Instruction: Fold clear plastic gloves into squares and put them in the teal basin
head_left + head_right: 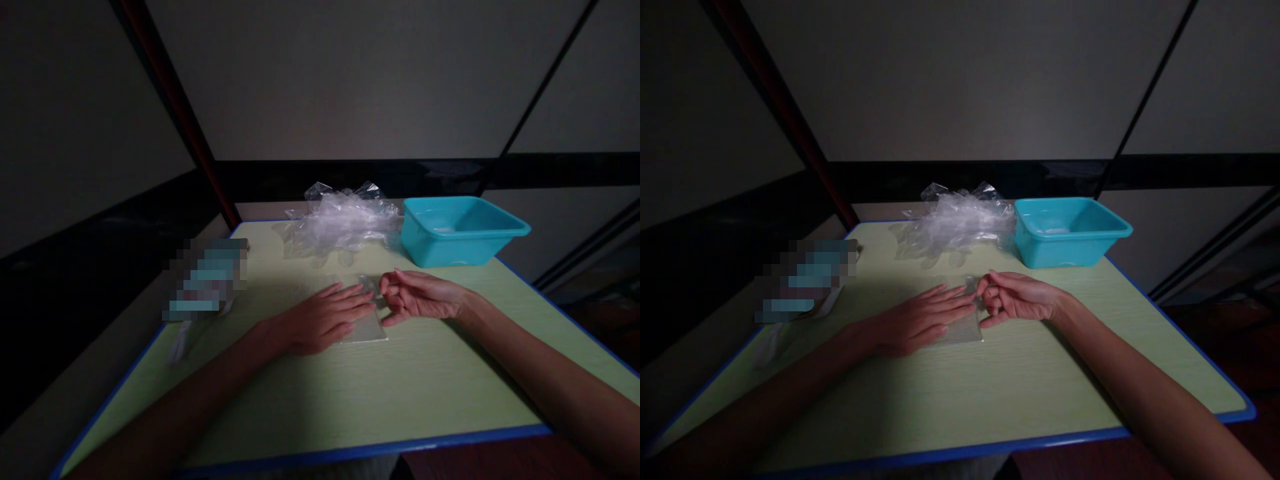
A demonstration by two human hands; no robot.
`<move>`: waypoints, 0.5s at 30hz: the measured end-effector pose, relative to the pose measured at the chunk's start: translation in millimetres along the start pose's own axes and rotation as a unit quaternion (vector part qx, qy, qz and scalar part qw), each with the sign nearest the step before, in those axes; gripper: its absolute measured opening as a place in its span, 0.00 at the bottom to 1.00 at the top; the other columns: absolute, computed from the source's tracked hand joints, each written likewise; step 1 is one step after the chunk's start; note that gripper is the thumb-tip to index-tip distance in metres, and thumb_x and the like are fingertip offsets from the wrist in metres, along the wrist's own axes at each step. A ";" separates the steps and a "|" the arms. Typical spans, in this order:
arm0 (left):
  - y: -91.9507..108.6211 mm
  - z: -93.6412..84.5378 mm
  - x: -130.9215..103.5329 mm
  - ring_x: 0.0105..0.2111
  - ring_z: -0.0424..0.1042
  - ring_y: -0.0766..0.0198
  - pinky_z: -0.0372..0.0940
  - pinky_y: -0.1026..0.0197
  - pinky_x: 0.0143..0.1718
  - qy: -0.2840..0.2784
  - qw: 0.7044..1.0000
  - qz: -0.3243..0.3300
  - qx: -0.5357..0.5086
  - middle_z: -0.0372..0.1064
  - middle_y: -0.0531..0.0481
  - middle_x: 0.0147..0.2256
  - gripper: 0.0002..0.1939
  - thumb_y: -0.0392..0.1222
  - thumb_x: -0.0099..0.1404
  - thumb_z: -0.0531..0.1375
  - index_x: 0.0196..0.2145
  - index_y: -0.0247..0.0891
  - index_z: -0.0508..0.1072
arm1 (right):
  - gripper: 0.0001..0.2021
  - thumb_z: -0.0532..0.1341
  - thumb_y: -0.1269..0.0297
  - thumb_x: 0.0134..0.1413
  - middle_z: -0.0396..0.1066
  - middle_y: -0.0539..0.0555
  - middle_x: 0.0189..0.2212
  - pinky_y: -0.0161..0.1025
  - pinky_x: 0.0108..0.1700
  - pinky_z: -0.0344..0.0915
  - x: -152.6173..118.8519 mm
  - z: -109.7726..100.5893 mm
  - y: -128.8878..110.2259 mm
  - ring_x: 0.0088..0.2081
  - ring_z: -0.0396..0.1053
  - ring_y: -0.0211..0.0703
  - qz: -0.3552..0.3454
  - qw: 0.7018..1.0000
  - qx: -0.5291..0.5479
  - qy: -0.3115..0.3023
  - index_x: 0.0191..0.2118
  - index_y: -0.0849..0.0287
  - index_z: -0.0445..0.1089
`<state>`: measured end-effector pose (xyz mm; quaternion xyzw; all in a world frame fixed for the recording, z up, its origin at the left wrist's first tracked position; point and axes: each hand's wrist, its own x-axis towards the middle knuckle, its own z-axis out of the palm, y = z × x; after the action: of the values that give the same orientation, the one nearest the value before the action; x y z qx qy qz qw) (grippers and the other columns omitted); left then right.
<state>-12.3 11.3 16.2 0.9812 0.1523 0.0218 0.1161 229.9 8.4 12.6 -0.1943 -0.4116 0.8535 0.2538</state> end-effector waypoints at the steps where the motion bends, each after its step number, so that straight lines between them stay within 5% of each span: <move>1: 0.4 0.3 0.4 0.61 0.33 0.63 0.34 0.54 0.58 0.000 1.000 0.002 0.002 0.39 0.51 0.61 0.23 0.41 0.68 0.40 0.60 0.39 0.44 | 0.14 0.53 0.57 0.57 0.63 0.47 0.23 0.50 0.45 0.62 0.4 -0.7 0.5 0.26 0.62 0.30 0.001 1.000 0.002 -0.006 0.37 0.65 0.65; 15: 2.0 6.3 2.6 0.61 0.32 0.62 0.32 0.53 0.58 -0.025 0.999 -0.004 0.037 0.38 0.49 0.61 0.24 0.42 0.68 0.38 0.60 0.38 0.42 | 0.16 0.56 0.54 0.53 0.65 0.49 0.22 0.45 0.43 0.62 3.5 1.3 8.2 0.25 0.64 0.32 -0.013 0.997 -0.036 -0.075 0.35 0.67 0.66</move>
<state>-8.7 8.8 10.5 0.9844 0.1542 -0.0086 0.0838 224.2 5.3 6.4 -0.1338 -0.4619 0.8471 0.2262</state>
